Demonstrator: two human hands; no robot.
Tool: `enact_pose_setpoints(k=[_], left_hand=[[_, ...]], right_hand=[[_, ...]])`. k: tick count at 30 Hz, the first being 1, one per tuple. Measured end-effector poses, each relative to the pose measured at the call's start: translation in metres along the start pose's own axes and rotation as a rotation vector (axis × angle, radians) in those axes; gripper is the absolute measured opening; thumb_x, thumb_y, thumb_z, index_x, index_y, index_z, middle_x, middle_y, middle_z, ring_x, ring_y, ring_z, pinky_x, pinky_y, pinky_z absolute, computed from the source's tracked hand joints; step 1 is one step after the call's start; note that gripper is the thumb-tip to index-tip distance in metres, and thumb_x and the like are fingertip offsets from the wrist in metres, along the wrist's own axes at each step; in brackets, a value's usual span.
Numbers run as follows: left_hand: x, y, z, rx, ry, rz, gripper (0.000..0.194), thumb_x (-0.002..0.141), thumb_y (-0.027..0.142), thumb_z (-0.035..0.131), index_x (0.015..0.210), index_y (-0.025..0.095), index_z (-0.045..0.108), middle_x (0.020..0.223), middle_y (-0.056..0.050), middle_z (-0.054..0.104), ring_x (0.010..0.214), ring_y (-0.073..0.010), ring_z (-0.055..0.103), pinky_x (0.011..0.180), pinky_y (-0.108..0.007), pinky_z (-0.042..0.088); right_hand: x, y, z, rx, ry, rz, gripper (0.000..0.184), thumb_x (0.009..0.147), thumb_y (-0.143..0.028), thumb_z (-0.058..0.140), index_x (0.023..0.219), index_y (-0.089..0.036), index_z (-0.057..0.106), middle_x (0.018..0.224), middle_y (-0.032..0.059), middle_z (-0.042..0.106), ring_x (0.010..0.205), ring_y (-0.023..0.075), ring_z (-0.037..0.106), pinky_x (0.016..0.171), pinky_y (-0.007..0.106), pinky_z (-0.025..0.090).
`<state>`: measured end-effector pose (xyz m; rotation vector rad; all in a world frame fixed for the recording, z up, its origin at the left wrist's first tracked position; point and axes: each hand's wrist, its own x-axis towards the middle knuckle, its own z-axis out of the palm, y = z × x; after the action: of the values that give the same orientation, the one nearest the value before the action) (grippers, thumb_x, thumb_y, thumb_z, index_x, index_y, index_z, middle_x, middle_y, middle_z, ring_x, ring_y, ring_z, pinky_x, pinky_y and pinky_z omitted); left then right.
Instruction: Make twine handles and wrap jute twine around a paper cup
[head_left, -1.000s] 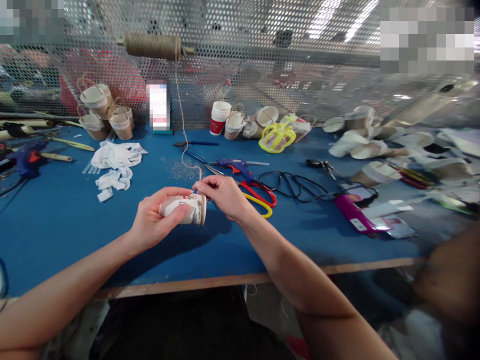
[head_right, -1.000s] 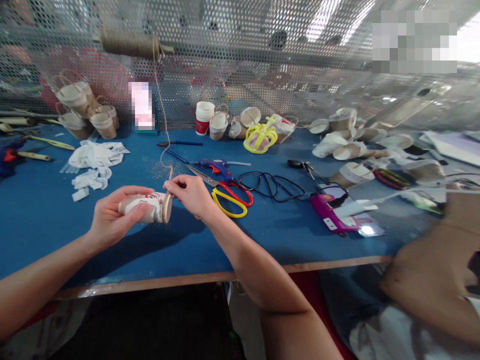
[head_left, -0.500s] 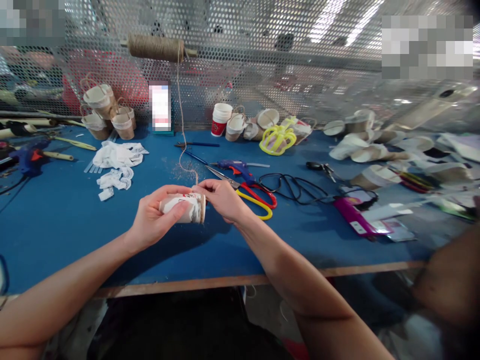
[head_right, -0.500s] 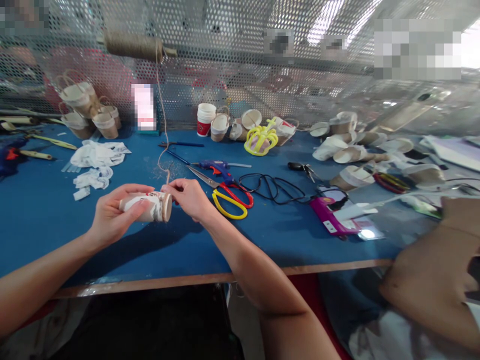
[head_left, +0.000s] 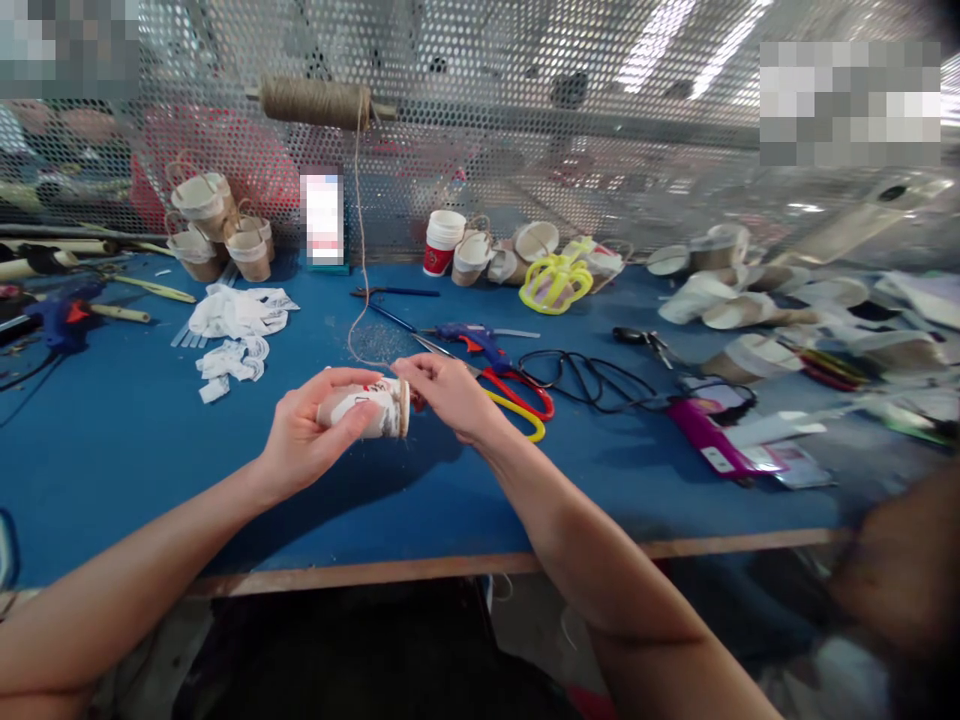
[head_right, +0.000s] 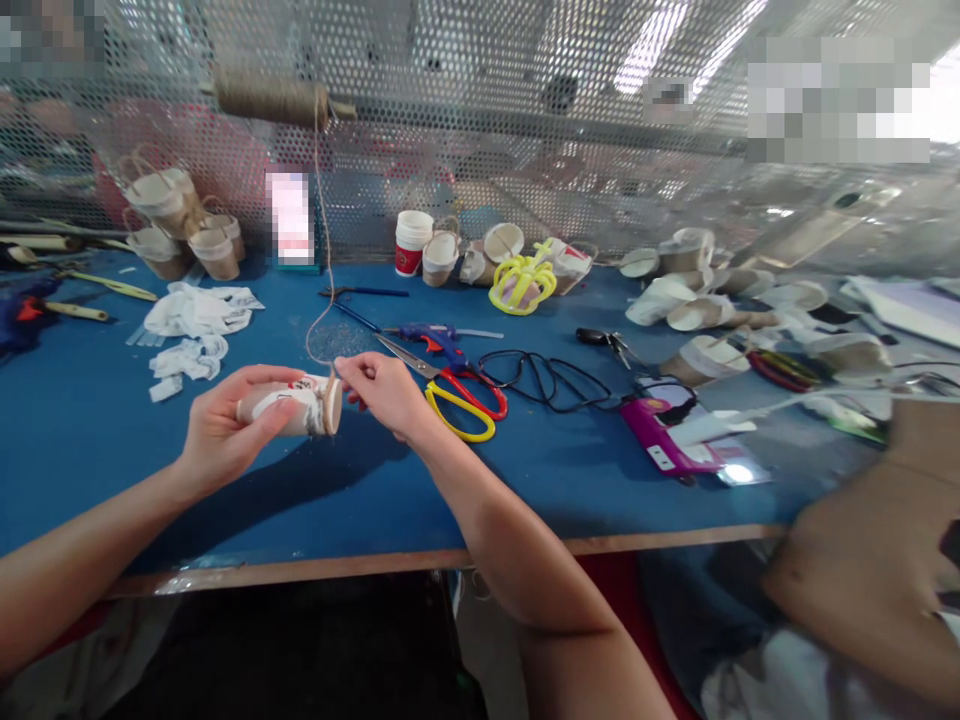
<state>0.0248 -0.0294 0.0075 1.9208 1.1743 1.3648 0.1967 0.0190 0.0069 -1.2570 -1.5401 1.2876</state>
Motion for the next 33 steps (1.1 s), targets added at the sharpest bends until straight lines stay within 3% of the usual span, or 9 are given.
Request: enact_pose_setpoints(k=[3, 8, 14, 20, 24, 28, 30, 33], left_hand=[[0.002, -0.002, -0.001, 0.043, 0.021, 0.025, 0.021, 0.077, 0.025, 0.058, 0.096, 0.017, 0.062, 0.088, -0.003, 0.069, 0.064, -0.0104, 0.061, 0.056, -0.018, 0.048], [0.003, -0.003, 0.0, 0.097, 0.032, 0.062, 0.022, 0.079, 0.024, 0.056, 0.099, 0.016, 0.06, 0.09, -0.004, 0.069, 0.066, -0.0099, 0.06, 0.058, -0.017, 0.047], [0.003, -0.003, 0.0, 0.171, -0.008, 0.15, 0.022, 0.08, 0.022, 0.055, 0.1, 0.015, 0.058, 0.089, -0.004, 0.069, 0.057, -0.0075, 0.058, 0.051, -0.016, 0.045], [0.003, -0.003, -0.001, 0.147, -0.034, 0.166, 0.025, 0.078, 0.021, 0.057, 0.103, 0.015, 0.057, 0.092, -0.005, 0.068, 0.062, -0.0089, 0.06, 0.057, -0.017, 0.047], [0.008, -0.007, -0.005, -0.113, -0.06, 0.005, 0.044, 0.075, 0.026, 0.062, 0.115, 0.016, 0.049, 0.101, -0.008, 0.064, 0.072, -0.0115, 0.06, 0.061, -0.02, 0.048], [0.017, -0.012, -0.008, -0.53, -0.13, -0.239, 0.048, 0.078, 0.031, 0.058, 0.122, 0.02, 0.043, 0.084, -0.003, 0.065, 0.067, -0.011, 0.06, 0.06, -0.02, 0.049], [0.019, -0.012, -0.008, -0.569, -0.15, -0.301, 0.046, 0.076, 0.03, 0.062, 0.118, 0.02, 0.048, 0.083, -0.002, 0.065, 0.066, -0.0106, 0.06, 0.061, -0.02, 0.049], [0.019, -0.009, -0.006, -0.46, -0.126, -0.303, 0.04, 0.072, 0.027, 0.066, 0.109, 0.017, 0.054, 0.086, -0.003, 0.066, 0.068, -0.01, 0.059, 0.063, -0.019, 0.048]], right_hand=[[-0.008, -0.013, -0.01, -0.024, 0.057, -0.043, 0.028, 0.076, -0.043, 0.055, 0.069, -0.016, 0.053, 0.063, -0.0003, 0.057, 0.053, 0.008, 0.051, 0.048, 0.021, 0.039], [-0.025, -0.03, -0.017, -0.05, -0.161, -0.112, 0.023, 0.076, -0.039, 0.056, 0.07, -0.016, 0.056, 0.065, -0.0004, 0.058, 0.058, 0.0084, 0.051, 0.054, 0.022, 0.039], [-0.027, -0.029, -0.013, -0.077, -0.207, -0.094, 0.014, 0.071, -0.029, 0.062, 0.073, -0.016, 0.056, 0.065, -0.0023, 0.054, 0.059, 0.0088, 0.048, 0.057, 0.024, 0.037], [-0.025, -0.026, -0.013, -0.087, -0.201, -0.111, 0.014, 0.072, -0.027, 0.06, 0.069, -0.016, 0.054, 0.063, -0.0028, 0.051, 0.057, 0.0081, 0.044, 0.055, 0.023, 0.035], [-0.027, -0.029, -0.013, -0.172, -0.14, -0.196, 0.013, 0.073, -0.025, 0.059, 0.069, -0.016, 0.051, 0.063, -0.0035, 0.05, 0.057, 0.0076, 0.043, 0.055, 0.022, 0.036], [-0.031, -0.03, -0.01, -0.345, -0.14, -0.336, 0.009, 0.076, -0.02, 0.057, 0.069, -0.016, 0.052, 0.066, -0.0029, 0.052, 0.06, 0.008, 0.046, 0.058, 0.022, 0.038], [-0.031, -0.03, -0.009, -0.419, -0.183, -0.375, 0.008, 0.077, -0.019, 0.056, 0.07, -0.016, 0.053, 0.067, -0.0027, 0.054, 0.06, 0.008, 0.047, 0.06, 0.022, 0.039], [-0.029, -0.029, -0.011, -0.441, -0.209, -0.364, 0.008, 0.075, -0.021, 0.06, 0.071, -0.017, 0.055, 0.068, -0.0021, 0.057, 0.062, 0.0087, 0.05, 0.061, 0.022, 0.04]])
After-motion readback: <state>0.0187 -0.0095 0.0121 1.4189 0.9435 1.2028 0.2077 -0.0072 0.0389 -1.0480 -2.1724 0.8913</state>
